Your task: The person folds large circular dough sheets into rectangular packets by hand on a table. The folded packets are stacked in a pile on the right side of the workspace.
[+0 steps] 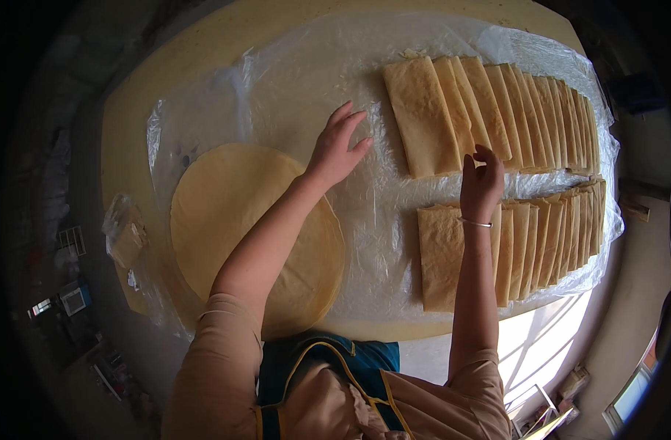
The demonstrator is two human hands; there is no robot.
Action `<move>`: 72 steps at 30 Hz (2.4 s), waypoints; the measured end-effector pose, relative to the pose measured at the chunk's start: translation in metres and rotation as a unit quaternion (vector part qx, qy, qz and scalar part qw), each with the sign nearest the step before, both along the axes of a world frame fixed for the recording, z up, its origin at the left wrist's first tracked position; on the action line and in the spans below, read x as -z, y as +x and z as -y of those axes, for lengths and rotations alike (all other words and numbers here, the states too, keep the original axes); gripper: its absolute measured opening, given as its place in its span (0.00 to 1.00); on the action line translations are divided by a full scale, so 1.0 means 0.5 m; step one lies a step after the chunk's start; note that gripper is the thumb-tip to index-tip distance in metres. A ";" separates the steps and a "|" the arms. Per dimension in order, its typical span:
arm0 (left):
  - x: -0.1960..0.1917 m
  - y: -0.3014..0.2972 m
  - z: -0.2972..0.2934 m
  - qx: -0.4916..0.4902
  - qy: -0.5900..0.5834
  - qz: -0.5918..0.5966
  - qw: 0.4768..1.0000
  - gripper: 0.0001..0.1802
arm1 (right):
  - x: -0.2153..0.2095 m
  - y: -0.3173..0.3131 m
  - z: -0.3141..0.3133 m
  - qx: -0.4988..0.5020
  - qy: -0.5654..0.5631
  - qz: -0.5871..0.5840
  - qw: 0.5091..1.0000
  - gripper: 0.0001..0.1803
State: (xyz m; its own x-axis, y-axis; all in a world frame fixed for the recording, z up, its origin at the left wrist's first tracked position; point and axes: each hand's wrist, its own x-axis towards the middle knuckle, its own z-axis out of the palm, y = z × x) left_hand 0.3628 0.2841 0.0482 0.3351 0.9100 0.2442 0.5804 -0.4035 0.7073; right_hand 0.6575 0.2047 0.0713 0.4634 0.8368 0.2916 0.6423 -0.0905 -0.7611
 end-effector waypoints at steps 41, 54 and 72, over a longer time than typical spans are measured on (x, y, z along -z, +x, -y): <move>0.141 -0.835 0.918 -0.582 -0.358 0.454 0.572 0.17 | 0.210 -0.578 0.516 0.006 -0.375 -0.451 0.810 0.31; 0.134 -0.814 0.926 -0.554 -0.437 0.560 0.435 0.10 | 0.144 -0.738 0.619 0.114 -0.379 -0.472 0.788 0.11; 0.056 -0.896 0.988 -0.347 -0.604 0.511 0.504 0.08 | -0.021 -0.632 0.772 -0.310 -0.223 0.300 0.874 0.51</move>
State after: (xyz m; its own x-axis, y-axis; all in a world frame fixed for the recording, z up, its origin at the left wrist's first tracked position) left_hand -0.0852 -0.2100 0.0201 0.0957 0.4122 -0.9060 -0.6305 0.7295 0.2653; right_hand 0.3416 -0.1816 0.0818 -0.2444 0.9653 -0.0919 0.9446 0.2156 -0.2475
